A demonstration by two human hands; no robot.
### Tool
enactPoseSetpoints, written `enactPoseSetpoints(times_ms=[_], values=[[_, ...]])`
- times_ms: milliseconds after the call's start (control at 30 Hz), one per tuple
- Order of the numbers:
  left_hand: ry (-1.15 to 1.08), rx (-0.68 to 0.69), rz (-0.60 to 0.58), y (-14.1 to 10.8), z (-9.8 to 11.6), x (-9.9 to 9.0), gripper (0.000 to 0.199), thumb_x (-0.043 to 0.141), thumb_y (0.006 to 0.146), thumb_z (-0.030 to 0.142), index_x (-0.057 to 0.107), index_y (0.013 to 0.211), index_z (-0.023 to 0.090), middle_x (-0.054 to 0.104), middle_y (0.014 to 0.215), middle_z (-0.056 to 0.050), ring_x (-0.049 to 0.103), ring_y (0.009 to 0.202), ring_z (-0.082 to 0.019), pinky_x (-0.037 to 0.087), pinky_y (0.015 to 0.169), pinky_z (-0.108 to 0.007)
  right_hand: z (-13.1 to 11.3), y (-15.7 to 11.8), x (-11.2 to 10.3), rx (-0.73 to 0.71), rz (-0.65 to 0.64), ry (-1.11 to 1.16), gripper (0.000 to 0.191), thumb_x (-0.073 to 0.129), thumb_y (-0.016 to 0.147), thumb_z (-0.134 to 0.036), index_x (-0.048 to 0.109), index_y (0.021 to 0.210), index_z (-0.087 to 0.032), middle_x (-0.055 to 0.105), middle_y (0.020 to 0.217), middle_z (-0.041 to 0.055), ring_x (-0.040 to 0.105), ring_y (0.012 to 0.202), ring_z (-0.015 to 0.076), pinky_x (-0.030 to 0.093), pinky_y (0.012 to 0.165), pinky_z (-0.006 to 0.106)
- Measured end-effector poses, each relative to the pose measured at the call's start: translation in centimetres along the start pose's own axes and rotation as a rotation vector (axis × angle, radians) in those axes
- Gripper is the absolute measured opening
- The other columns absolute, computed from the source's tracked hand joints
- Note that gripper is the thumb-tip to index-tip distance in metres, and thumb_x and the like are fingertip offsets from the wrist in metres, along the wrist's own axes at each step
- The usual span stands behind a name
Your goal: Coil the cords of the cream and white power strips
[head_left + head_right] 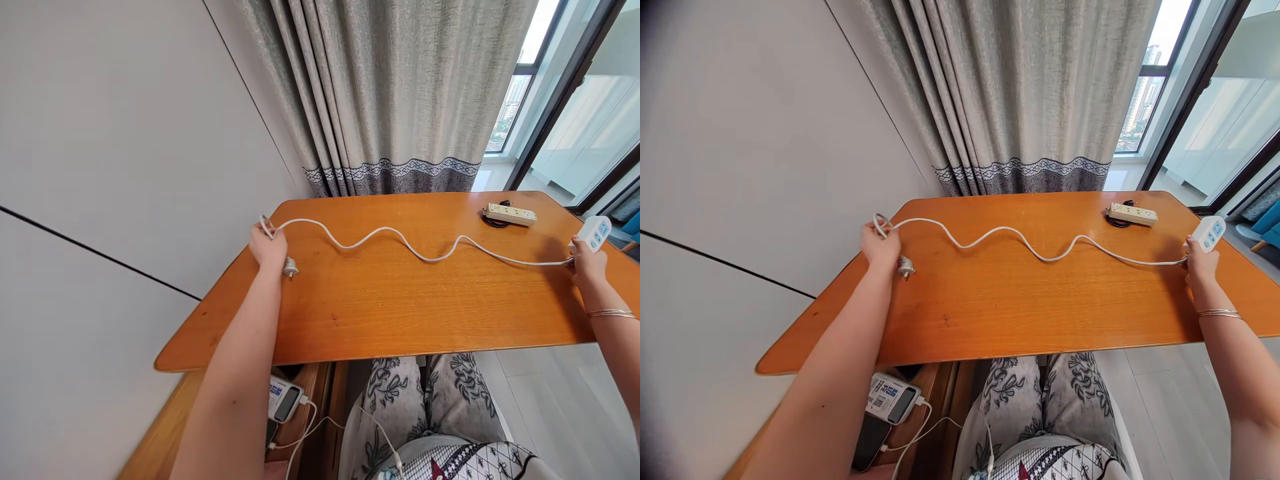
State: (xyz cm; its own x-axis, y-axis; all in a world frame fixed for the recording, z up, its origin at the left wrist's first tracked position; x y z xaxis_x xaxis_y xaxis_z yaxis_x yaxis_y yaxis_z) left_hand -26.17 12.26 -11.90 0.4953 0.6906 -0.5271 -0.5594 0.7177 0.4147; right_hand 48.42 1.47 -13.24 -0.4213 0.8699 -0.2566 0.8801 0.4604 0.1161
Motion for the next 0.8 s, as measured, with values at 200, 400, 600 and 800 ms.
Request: enactPoseSetpoints(times_ms=[200, 400, 600, 800], values=[[0.086, -0.178, 0.097, -1.7, 1.5, -0.9, 0.080, 0.070, 0.083, 0.015, 0.027, 0.148, 0.003, 0.030, 0.162, -0.030, 0.029, 0.152, -0.043, 0.024, 0.123, -0.061, -0.3, -2.2, 0.0, 0.297, 0.036, 0.160, 0.021, 0.065, 0.081, -0.019, 0.044, 0.081, -0.024, 0.049, 0.071, -0.0010, 0.043, 0.053, 0.0118, 0.032, 0.040, 0.026], [0.002, 0.377, -0.001, -8.0, 9.4, 3.3, 0.073, 0.062, 0.090, 0.027, 0.032, 0.155, 0.014, 0.017, 0.171, -0.019, 0.015, 0.159, -0.038, 0.014, 0.128, -0.059, -3.9, -6.5, 2.5, 0.310, -0.138, 0.411, 0.007, 0.053, 0.089, -0.014, 0.050, 0.086, -0.020, 0.050, 0.073, -0.0028, 0.045, 0.054, 0.0085, 0.039, 0.041, 0.016], [-0.088, 1.049, -0.458, -19.8, 18.3, 8.5, 0.052, 0.057, 0.092, 0.030, 0.050, 0.142, 0.017, 0.040, 0.162, -0.020, 0.042, 0.148, -0.035, 0.030, 0.122, -0.058, -8.3, -13.6, 5.3, 0.356, -0.470, 0.667, 0.007, 0.050, 0.089, -0.014, 0.054, 0.086, -0.018, 0.055, 0.070, -0.0019, 0.046, 0.053, 0.0091, 0.047, 0.043, 0.015], [-0.159, 1.222, -0.856, -28.0, 23.8, 11.4, 0.054, 0.063, 0.092, 0.034, 0.053, 0.142, 0.015, 0.048, 0.157, -0.020, 0.036, 0.153, -0.032, 0.023, 0.127, -0.056, -10.0, -18.9, 6.4, 0.413, -0.699, 0.734, 0.010, 0.056, 0.092, -0.024, 0.059, 0.085, -0.017, 0.057, 0.068, -0.0009, 0.049, 0.049, 0.0084, 0.047, 0.042, 0.014]])
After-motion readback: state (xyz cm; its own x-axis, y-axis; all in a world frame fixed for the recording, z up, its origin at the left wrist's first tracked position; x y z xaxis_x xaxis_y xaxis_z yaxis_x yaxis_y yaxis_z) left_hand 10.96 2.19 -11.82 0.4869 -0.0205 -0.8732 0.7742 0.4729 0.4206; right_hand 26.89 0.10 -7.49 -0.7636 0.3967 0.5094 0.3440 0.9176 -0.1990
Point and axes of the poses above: each hand's wrist, its own y-axis towards the middle knuckle, its own x-axis out of the palm, z = x × y, the point moved 4 cm from there along y, towards the middle knuckle
